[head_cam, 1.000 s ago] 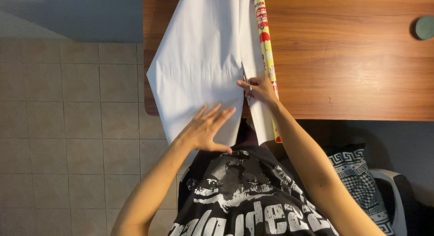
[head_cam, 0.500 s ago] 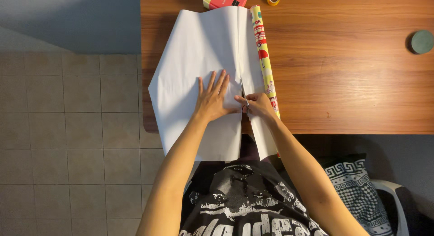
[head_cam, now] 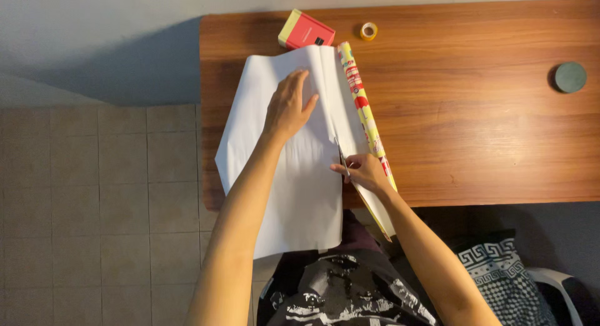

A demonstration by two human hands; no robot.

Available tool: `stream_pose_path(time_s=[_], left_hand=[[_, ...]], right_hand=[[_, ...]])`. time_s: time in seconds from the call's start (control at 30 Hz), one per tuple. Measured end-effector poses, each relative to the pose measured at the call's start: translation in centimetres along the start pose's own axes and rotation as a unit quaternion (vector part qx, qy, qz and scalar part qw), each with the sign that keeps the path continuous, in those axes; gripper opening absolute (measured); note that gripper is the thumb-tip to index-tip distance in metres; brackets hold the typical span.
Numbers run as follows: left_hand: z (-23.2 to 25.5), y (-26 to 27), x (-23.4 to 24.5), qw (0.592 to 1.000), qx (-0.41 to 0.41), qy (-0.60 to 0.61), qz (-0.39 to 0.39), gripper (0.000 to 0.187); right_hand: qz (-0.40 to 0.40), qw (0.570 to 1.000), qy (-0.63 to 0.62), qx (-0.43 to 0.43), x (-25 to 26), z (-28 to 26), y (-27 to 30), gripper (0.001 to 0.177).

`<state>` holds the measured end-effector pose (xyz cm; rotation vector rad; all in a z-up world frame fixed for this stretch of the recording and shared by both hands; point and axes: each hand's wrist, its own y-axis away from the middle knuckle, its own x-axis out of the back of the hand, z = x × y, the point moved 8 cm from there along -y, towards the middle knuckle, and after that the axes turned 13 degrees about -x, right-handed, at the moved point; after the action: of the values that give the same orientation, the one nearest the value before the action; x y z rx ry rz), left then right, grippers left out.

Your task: The person unrolls a roll of patterned wrapping paper on a wooden table, then uses scissors to cut a rectangular sheet. They fold the sheet, measure it against a small red box, and trim the edges to size. The clip ends with the paper cut to size but not yet wrapped around the box.

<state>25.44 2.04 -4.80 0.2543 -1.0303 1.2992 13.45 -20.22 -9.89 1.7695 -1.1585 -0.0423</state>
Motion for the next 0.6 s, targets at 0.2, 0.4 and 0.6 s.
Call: stream_pose_path(time_s=[0.2,0.4,0.6], left_hand=[[-2.8,-8.5,-0.5,0.992,0.004,-0.114,-0.057,0.081],[-2.6,-13.2,3.1,0.979,0.068,-0.049,-0.186,0.066],[1.1,-16.1,9.0,0.939,0.059,0.169,-0.295,0.055]], right_hand=[[-0.035,0.998,-0.060,-0.003,0.5,-0.5,1.0,0.050],[-0.002,0.999,-0.013,0.040,3.1,-1.3,3.4,0.049],[-0.023,0.995,0.059,0.071,9.8,-3.6,4.7,0.041]])
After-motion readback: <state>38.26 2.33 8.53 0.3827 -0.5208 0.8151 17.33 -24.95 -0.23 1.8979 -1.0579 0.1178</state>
